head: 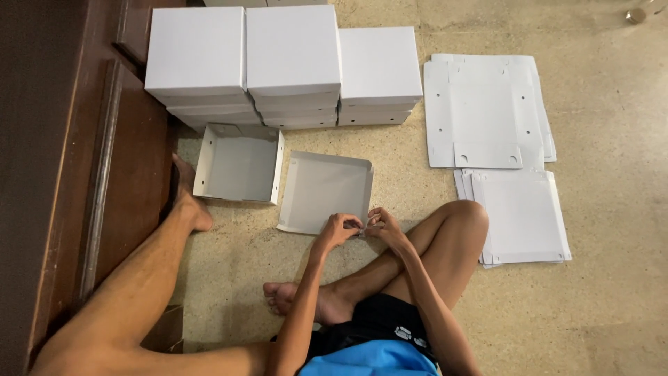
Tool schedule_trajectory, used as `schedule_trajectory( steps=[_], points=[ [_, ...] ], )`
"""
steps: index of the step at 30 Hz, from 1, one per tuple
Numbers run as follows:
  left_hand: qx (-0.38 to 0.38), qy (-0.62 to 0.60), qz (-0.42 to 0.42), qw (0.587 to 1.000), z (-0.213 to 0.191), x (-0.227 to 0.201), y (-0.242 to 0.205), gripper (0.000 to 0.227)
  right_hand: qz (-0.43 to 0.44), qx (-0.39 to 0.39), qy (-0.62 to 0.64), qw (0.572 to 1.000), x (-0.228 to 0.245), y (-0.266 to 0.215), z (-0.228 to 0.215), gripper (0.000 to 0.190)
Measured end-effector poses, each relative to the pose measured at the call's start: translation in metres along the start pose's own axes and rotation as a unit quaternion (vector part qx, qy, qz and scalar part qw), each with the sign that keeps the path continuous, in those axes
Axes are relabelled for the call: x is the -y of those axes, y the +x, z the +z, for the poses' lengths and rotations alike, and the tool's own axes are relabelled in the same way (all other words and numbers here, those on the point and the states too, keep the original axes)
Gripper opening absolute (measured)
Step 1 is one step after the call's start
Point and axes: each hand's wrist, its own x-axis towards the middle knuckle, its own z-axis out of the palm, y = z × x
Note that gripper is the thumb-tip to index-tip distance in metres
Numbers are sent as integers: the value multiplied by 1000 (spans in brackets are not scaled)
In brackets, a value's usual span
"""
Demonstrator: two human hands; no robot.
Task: The person sits on the floor and assembles white cardboard boxes by folding flat sheets and interlocking tabs. The person handles multiple flat sheets, folds them into box shapes, and places the finished boxes into a stack.
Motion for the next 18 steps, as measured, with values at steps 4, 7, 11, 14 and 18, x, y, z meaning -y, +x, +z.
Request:
schedule_trajectory(
  steps=[4, 7, 11, 14, 18],
  points=[
    [1, 3, 10, 1000, 6, 16, 3, 13, -15, -6, -14, 1000, -7, 4, -1, 47],
    [-15, 21, 15, 1000, 11, 17, 2, 13, -21, -13, -15, 1000, -15, 6, -2, 44],
    [-51, 38, 17, 998, 18, 13, 8, 19, -26, -32, -10, 999, -1, -1, 0, 36],
    [-78, 63, 4, 995, 26, 22, 14, 19, -32, -45, -18, 998, 0, -5, 1, 31],
    [-96, 60, 0, 994, 35, 21, 13, 15, -38, -58, -15, 997, 9, -8, 1, 31]
  ],
)
